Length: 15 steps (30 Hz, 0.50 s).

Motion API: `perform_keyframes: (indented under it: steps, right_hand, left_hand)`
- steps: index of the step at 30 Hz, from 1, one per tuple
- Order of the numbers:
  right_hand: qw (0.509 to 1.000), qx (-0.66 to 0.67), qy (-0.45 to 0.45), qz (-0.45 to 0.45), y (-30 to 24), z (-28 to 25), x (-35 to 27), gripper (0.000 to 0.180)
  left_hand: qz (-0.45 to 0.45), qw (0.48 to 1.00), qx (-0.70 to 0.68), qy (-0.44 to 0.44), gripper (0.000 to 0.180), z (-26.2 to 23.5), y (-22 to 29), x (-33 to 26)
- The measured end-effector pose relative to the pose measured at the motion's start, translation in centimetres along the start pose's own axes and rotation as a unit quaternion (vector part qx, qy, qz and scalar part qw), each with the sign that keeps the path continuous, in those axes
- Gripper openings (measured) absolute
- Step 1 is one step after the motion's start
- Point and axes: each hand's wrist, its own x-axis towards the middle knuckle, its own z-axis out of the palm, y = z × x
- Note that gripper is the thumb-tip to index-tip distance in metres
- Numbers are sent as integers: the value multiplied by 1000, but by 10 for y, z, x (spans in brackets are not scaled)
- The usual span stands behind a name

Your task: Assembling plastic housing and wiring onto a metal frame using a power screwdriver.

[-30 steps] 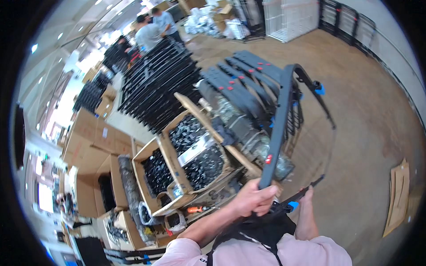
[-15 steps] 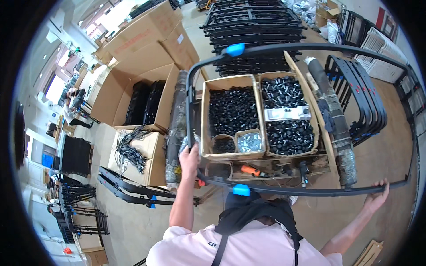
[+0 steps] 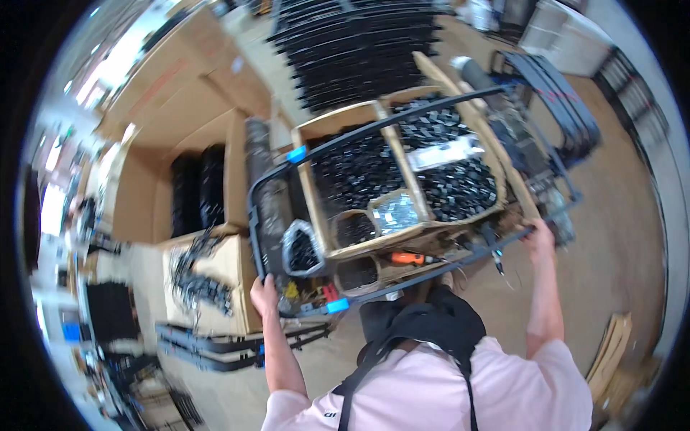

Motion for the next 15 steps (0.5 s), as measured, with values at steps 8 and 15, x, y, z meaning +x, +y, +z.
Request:
perform_keyframes:
  steps: [8, 15]
  right_hand:
    - [933, -351, -58, 47, 74, -27, 38, 29]
    - [713, -681, 80, -143, 131, -1, 97, 57]
  left_hand:
    - [90, 978, 144, 121, 43, 21, -13, -6]
    - [49, 987, 135, 74, 53, 2, 25, -10]
